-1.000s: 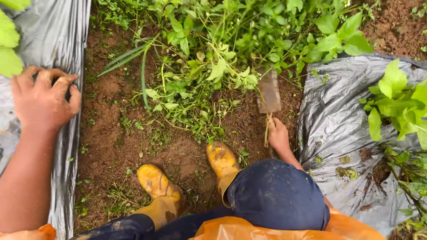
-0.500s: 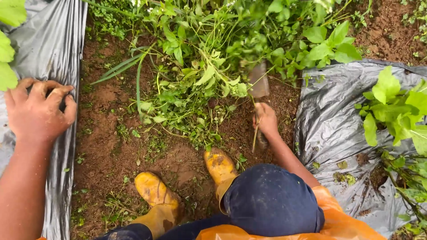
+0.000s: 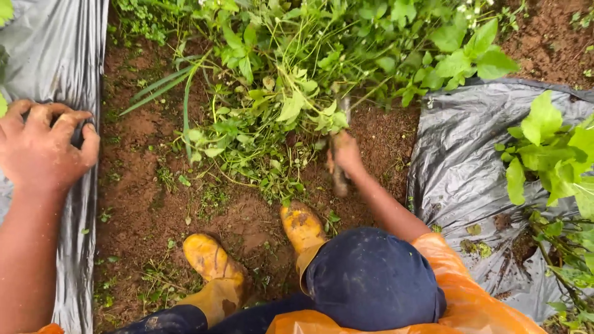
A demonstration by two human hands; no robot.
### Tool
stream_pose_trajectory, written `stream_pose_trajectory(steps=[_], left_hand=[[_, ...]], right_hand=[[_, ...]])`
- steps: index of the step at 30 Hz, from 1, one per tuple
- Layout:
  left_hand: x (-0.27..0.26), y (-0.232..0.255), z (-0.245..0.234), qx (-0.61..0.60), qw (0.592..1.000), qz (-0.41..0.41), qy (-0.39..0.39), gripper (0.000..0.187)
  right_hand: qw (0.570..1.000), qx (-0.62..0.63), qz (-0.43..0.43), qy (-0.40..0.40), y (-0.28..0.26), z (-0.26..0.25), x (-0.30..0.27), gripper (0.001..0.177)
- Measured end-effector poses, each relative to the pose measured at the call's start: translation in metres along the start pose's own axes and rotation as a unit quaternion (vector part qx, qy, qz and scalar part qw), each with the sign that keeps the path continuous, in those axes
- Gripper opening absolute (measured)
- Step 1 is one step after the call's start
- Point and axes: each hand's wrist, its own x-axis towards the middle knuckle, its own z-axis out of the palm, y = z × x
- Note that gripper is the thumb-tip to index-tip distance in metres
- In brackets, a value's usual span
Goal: The person uses a small hand hoe to weed the soil between rows of plants covered with black plastic mulch. They repeatedly scrape the soil surface to remove small weeds and then pull the uprooted plants by hand, gathering them into a pile.
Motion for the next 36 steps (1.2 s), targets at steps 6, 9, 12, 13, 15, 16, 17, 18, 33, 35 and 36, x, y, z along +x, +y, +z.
stream_pose_trajectory(steps=[6,9,12,13,15,16,17,18,33,35,36], left_hand=[[-0.002,-0.002,0.008,0.026,1.0,0.001,-0.001,0.008],[-0.006,0.0,0.007,0.035,0.999,-0.001,-0.007,0.016],[0.0,-0.002,0.001,0.023,1.0,-0.001,-0.006,0.013],[0.001,-0.001,0.001,0.007,1.0,-0.002,0.002,0.01],[0.008,-0.002,0.003,-0.029,1.0,0.012,-0.005,0.012],[0.009,-0.004,0.002,-0.062,0.997,0.034,-0.01,0.015],[-0.001,0.001,0.0,-0.064,0.997,0.028,-0.015,0.015],[-0.002,0.0,0.003,-0.028,1.0,0.014,-0.006,0.015],[0.0,0.0,0.003,-0.008,1.0,-0.009,0.012,0.01],[-0.002,0.003,0.004,-0.006,1.0,-0.007,0.013,0.011],[0.0,0.003,0.002,0.004,1.0,-0.012,0.008,0.01]], right_hand=[[0.992,-0.126,-0.01,-0.01,-0.024,-0.026,0.003,0.026],[0.996,-0.079,0.018,-0.049,-0.022,-0.017,0.0,0.028],[0.977,-0.203,0.007,-0.059,-0.014,-0.032,0.019,0.018],[0.964,-0.262,-0.032,-0.031,-0.009,-0.043,0.029,0.022],[0.991,-0.131,-0.015,-0.034,-0.011,-0.032,0.023,0.009],[0.999,0.012,0.005,-0.036,-0.01,-0.024,0.018,0.008],[0.999,0.005,0.008,-0.039,-0.008,-0.028,0.015,0.008],[0.991,-0.098,0.028,-0.087,-0.011,-0.028,0.016,0.008],[0.986,-0.149,0.041,-0.068,-0.039,-0.037,0.021,0.009],[0.996,0.042,0.076,-0.027,-0.036,-0.029,0.011,0.017],[0.99,-0.077,0.075,-0.095,-0.035,-0.029,0.012,0.02]])
